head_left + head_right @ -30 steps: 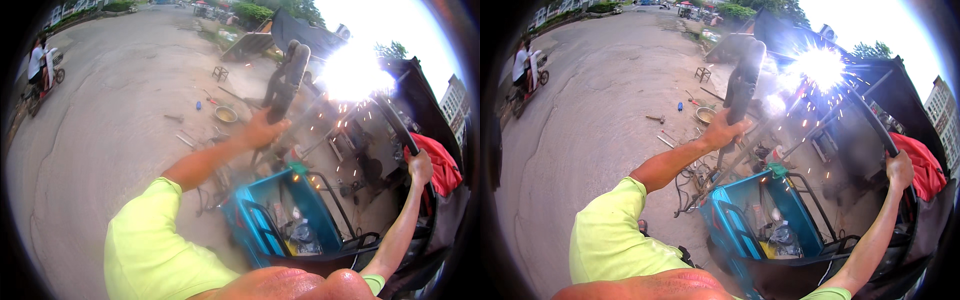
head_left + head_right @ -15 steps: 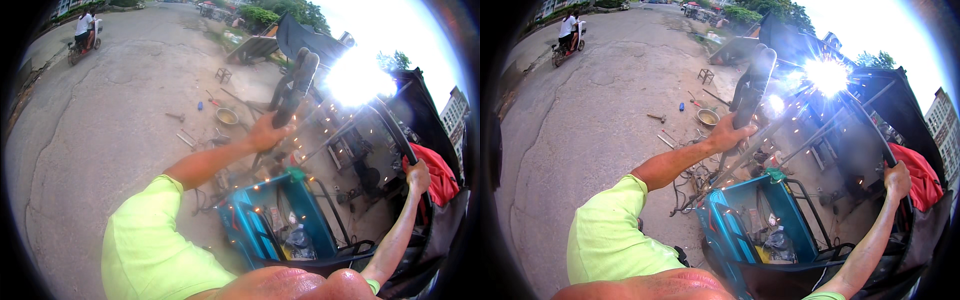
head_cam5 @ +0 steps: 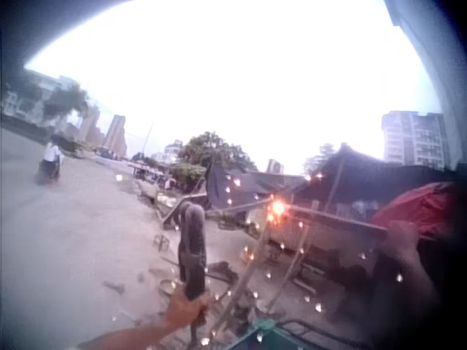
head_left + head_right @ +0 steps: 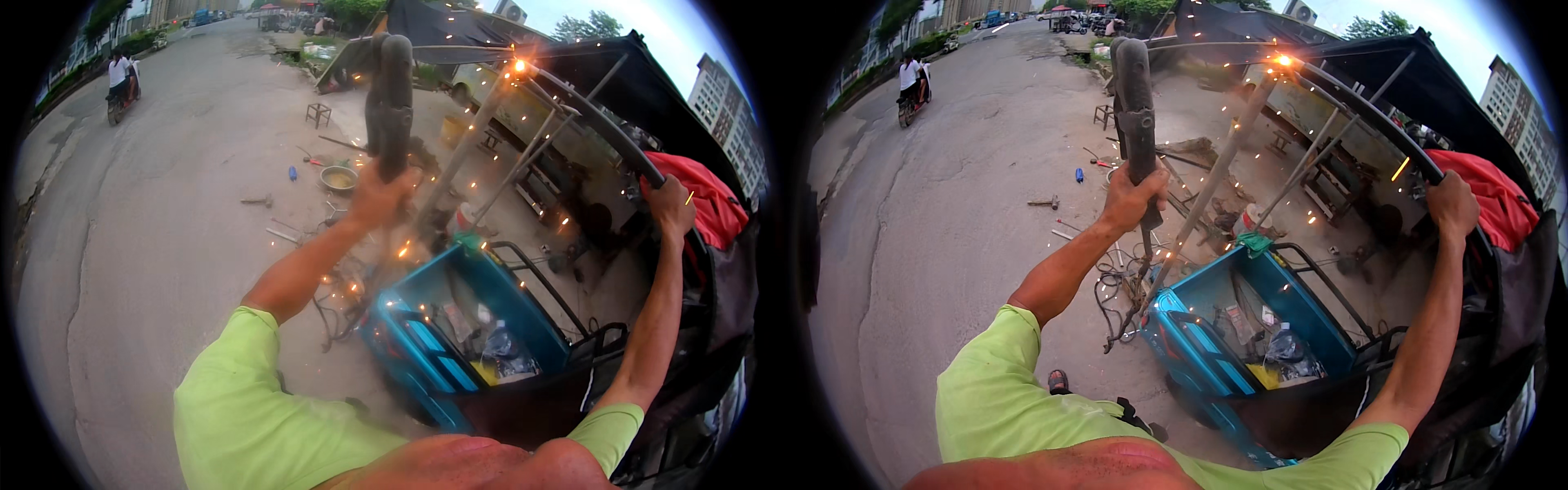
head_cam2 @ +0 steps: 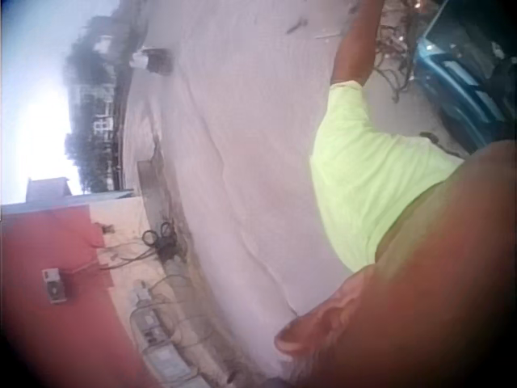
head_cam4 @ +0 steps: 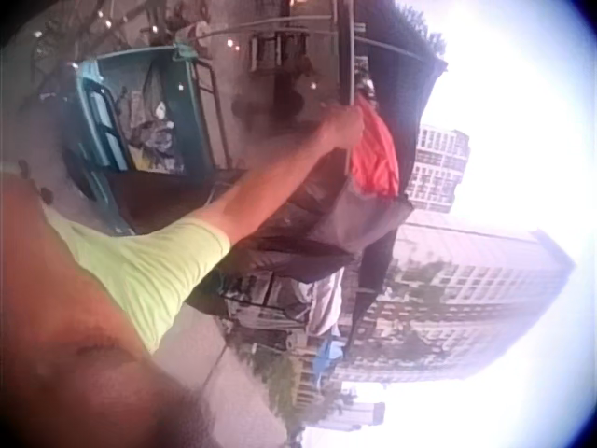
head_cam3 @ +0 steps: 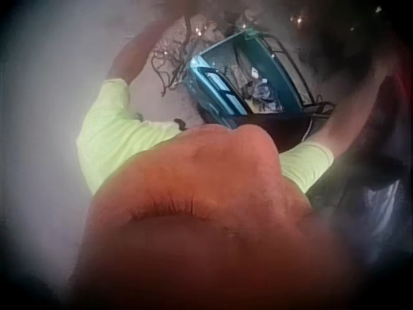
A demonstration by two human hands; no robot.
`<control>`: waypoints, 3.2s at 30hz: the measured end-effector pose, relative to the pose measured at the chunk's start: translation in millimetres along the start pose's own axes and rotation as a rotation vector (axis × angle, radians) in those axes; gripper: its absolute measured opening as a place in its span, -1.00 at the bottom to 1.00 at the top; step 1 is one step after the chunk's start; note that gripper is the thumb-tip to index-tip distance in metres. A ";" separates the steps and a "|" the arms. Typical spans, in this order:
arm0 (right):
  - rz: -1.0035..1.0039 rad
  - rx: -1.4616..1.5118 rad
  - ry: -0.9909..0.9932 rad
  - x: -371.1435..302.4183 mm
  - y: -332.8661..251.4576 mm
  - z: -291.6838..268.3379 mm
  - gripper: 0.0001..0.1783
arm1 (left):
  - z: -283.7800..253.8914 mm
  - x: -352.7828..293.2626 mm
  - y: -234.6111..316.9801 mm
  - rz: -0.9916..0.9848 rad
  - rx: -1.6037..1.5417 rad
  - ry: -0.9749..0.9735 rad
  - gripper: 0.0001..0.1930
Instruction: The person welds a metal frame on a motorized tricycle using a welding tool, then picks up a welding rod from a container in the vehicle and continues welding the joints.
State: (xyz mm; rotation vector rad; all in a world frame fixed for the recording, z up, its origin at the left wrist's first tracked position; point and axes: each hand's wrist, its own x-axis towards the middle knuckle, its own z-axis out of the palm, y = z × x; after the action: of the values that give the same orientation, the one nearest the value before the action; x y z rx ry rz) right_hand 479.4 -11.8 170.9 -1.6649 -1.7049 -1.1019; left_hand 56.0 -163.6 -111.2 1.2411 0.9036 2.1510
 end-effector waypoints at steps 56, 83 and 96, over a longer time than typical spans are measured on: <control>-0.018 -0.074 -0.008 2.4 -1.4 3.8 -0.55 | -0.9 6.6 -15.2 -0.033 0.133 -0.075 -0.62; -0.055 -0.055 0.041 3.0 4.3 9.2 -0.58 | 7.1 7.2 -4.5 -0.042 0.062 -0.085 -0.76; -0.016 -0.074 -0.001 5.6 5.4 8.5 -0.56 | 10.1 3.0 5.9 -0.008 0.216 -0.049 -0.73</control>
State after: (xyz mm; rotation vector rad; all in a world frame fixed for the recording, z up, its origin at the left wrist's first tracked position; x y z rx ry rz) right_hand 485.5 -2.1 172.0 -1.6996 -1.6996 -1.1850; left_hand 62.9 -162.4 -101.4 1.3831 1.1423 2.0490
